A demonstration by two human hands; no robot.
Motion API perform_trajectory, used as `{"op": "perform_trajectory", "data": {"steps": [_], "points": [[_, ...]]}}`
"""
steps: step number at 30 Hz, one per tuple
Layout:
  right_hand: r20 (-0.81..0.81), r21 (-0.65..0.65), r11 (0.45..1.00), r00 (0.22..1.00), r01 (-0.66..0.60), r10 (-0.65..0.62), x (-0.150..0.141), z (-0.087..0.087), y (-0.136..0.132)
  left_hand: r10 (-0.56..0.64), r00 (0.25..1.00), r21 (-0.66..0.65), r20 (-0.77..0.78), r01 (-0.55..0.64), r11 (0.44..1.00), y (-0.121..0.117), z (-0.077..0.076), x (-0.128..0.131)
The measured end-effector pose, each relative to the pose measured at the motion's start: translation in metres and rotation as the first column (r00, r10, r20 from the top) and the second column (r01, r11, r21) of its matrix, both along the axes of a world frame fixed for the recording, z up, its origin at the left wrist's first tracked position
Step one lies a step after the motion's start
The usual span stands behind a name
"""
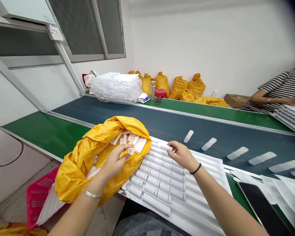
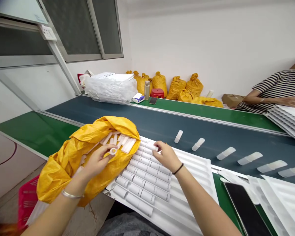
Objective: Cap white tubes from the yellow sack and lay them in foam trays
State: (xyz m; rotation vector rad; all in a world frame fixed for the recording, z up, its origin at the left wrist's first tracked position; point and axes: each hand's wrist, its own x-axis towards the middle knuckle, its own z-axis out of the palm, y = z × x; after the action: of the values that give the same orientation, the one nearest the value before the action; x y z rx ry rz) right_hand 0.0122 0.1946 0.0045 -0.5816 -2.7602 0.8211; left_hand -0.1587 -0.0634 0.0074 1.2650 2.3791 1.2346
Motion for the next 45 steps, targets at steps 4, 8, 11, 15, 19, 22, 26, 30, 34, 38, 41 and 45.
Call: {"op": "perform_trajectory", "data": {"steps": [4, 8, 11, 15, 19, 22, 26, 30, 34, 38, 41, 45], "points": [[-0.316, -0.660, 0.694, 0.944, -0.287, 0.089, 0.010, 0.004, -0.049, -0.166, 0.935, 0.517, 0.314, -0.021, 0.856, 0.013, -0.005, 0.054], [-0.430, -0.792, 0.477, 0.903, -0.380, 0.006, 0.019, 0.005, -0.067, -0.275, 0.838, 0.659, 0.471, -0.127, 0.742, 0.024, -0.005, 0.074], [-0.506, -0.585, 0.716, 0.861, -0.382, 0.047, 0.030, 0.015, -0.060, -0.195, 0.899, 0.563, 0.393, -0.068, 0.823, 0.024, 0.003, 0.071], [-0.509, -0.125, 0.904, 0.808, -0.409, 0.296, 0.039, 0.032, -0.050, -0.103, 0.983, 0.244, 0.154, 0.063, 0.968, 0.016, 0.017, 0.065], [-0.451, -0.066, 0.922, 0.836, -0.382, 0.314, 0.041, 0.036, -0.047, -0.249, 0.967, 0.191, -0.047, 0.253, 0.948, 0.009, 0.025, 0.065], [-0.382, -0.139, 0.939, 0.892, -0.316, 0.243, 0.040, 0.034, -0.048, -0.242, 0.950, 0.220, -0.195, 0.283, 0.934, 0.008, 0.026, 0.065], [-0.336, -0.425, 0.865, 0.934, -0.268, 0.124, 0.040, 0.031, -0.051, -0.172, 0.890, 0.263, -0.422, 0.301, 0.917, 0.009, 0.022, 0.066], [-0.278, -0.710, 0.666, 0.960, -0.229, 0.034, 0.041, 0.030, -0.054, -0.133, 0.802, 0.269, -0.582, 0.344, 0.900, 0.009, 0.021, 0.068], [-0.208, -0.823, 0.538, 0.978, -0.181, 0.012, 0.044, 0.032, -0.055, -0.166, 0.735, 0.234, -0.657, 0.409, 0.882, 0.007, 0.021, 0.069], [-0.172, -0.833, 0.531, 0.985, -0.156, 0.021, 0.049, 0.034, -0.054, -0.212, 0.698, 0.176, -0.684, 0.440, 0.881, 0.006, 0.018, 0.067], [-0.138, -0.828, 0.538, 0.988, -0.156, 0.073, 0.051, 0.031, -0.054, -0.231, 0.694, 0.156, -0.682, 0.447, 0.881, 0.006, 0.015, 0.066], [-0.346, -0.562, 0.774, 0.933, -0.293, 0.102, 0.052, 0.024, -0.054, -0.161, 0.819, 0.223, -0.551, 0.330, 0.917, 0.010, 0.013, 0.070]]}}
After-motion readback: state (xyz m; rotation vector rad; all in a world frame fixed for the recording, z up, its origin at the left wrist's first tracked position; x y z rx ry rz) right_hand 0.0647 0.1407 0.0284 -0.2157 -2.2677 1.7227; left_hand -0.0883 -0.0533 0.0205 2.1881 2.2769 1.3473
